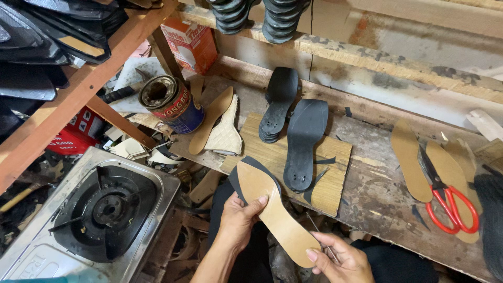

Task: The person trims the edges of black shoe insoles using a small metal tool and red-handled scissors. They repeatedly align the insoles with a tan template, trim excess material, and place finished insoles on a nearby shelf.

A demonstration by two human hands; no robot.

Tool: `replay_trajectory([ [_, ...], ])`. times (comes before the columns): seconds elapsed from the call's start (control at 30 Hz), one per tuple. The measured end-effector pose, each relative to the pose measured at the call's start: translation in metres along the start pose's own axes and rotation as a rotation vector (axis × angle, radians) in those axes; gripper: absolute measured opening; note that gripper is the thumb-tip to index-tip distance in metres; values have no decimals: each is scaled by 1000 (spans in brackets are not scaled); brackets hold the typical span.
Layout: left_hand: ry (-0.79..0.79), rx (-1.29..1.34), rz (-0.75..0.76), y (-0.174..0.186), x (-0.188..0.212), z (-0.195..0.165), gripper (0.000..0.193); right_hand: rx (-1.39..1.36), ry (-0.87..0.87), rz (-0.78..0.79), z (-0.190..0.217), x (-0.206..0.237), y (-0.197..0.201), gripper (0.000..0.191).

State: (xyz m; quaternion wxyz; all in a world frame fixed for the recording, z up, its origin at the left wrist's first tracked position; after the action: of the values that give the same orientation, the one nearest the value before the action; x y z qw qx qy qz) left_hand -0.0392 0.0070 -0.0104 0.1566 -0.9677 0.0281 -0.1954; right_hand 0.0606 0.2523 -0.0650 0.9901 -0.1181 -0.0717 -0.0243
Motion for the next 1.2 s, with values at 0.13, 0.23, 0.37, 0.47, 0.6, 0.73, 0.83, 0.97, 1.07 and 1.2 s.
replay_trajectory([
  [0.13, -36, 26, 30, -4, 0, -2, 29, -2, -12, -32, -2, 1, 3, 42],
  [0.23, -43, 21, 34, -5, 0, -4, 28, -16, 3, -40, 0, 1, 2, 42],
  [0.37, -42, 15, 42, -6, -1, -4, 29, 3, -12, -55, 2, 1, 2, 42],
  [0.47, -41, 0, 40, -6, -2, -3, 30, -1, -25, -58, 2, 1, 4, 42],
  [0.6, -41, 15, 32, -7, -5, -1, 32, 30, -37, -62, 0, 1, 6, 42],
  [0.73, -59, 4, 39, -9, -6, -1, 31, -30, -37, -50, -2, 0, 7, 42],
  [0.83, -62, 6, 44, -9, -6, -3, 32, -35, -60, -60, -1, -1, 7, 42],
  [0.97, -56, -8, 38, -9, -5, -6, 32, -22, -87, -63, 6, -1, 4, 41],
  [1.07, -47, -24, 26, -9, -5, -7, 32, -31, -85, -59, 12, 0, -1, 40],
  [1.2, -36, -50, 6, -9, -7, -7, 34, -53, -147, -67, 15, 0, -5, 41],
])
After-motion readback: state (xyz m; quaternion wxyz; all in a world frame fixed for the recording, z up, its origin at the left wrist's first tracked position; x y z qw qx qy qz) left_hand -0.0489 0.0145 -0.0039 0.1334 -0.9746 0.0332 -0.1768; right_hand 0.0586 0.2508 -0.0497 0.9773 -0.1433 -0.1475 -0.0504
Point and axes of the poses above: each hand's wrist, its own x-axis away from the middle knuckle, its own y-axis out of the back of the hand, z = x × y, the point moved 4 cm from there along -x, towards the middle knuckle, and after that the axes turned 15 degrees about -x, right-handed, at the moved point
